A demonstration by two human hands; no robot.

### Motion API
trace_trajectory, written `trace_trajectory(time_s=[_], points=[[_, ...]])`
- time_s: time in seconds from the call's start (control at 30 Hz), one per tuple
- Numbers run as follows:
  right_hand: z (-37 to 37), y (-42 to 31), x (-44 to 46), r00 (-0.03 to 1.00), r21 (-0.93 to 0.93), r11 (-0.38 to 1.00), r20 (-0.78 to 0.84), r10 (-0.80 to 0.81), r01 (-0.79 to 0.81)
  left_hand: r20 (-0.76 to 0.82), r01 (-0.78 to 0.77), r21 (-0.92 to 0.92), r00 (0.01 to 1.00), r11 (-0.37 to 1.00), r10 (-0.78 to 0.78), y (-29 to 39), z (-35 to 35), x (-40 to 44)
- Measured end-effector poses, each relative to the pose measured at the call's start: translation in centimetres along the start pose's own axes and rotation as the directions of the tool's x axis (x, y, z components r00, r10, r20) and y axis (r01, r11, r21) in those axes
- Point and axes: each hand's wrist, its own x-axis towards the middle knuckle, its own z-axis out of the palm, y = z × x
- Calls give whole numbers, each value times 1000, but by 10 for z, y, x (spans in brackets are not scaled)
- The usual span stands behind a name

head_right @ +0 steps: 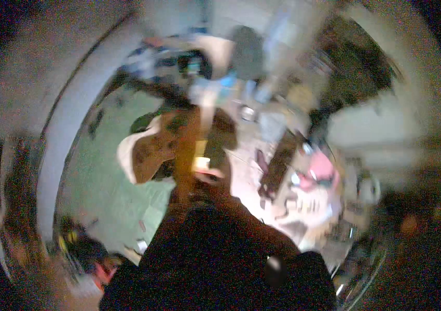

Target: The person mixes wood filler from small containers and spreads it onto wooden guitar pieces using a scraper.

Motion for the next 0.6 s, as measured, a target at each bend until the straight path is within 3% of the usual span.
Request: trace_trajectory(time_s=[0.03,0.07,0.13,0.2,0.23,0.27,0.3,0.37,0.43,0.5,0.53,0.6], points=[[-7,32,10,952,-302,904,147,-269,302,-43,-28,-35,999,999,26,5,-2,1],[1,-3,4,994,153,988,108,9,-25,-63,-40,-48,997,998,37,7,-6,3],[8,-36,8,984,-1,985,-30,175,-175,-97,-79,-33,992,996,76,17,-14,11],[-5,-10,8,972,483,848,24,236,-218,-91,-86,19,992,996,88,25,-24,14],[-16,-2,4,999,424,905,-10,41,-32,-87,-94,50,991,994,98,34,-28,16],[-31,18,2,999,434,901,-43,32,-10,-80,-85,76,993,993,92,37,-32,18],[-48,42,-2,982,127,987,-175,-75,98,-74,-83,104,993,991,91,40,-34,21],[-74,65,-19,923,-226,961,-312,-225,158,-49,-74,161,995,984,82,45,-36,29],[-119,138,-37,917,-87,995,-399,14,-53,-26,-62,226,997,972,70,45,-36,41],[-156,185,-64,889,-230,924,-417,190,-305,-7,-49,296,999,954,54,45,-34,48],[-166,175,-87,905,-523,785,-411,108,-332,7,-43,338,999,940,44,44,-31,50],[-194,226,-121,815,-15,976,-554,173,-218,18,-24,419,1000,908,18,42,-25,51]])
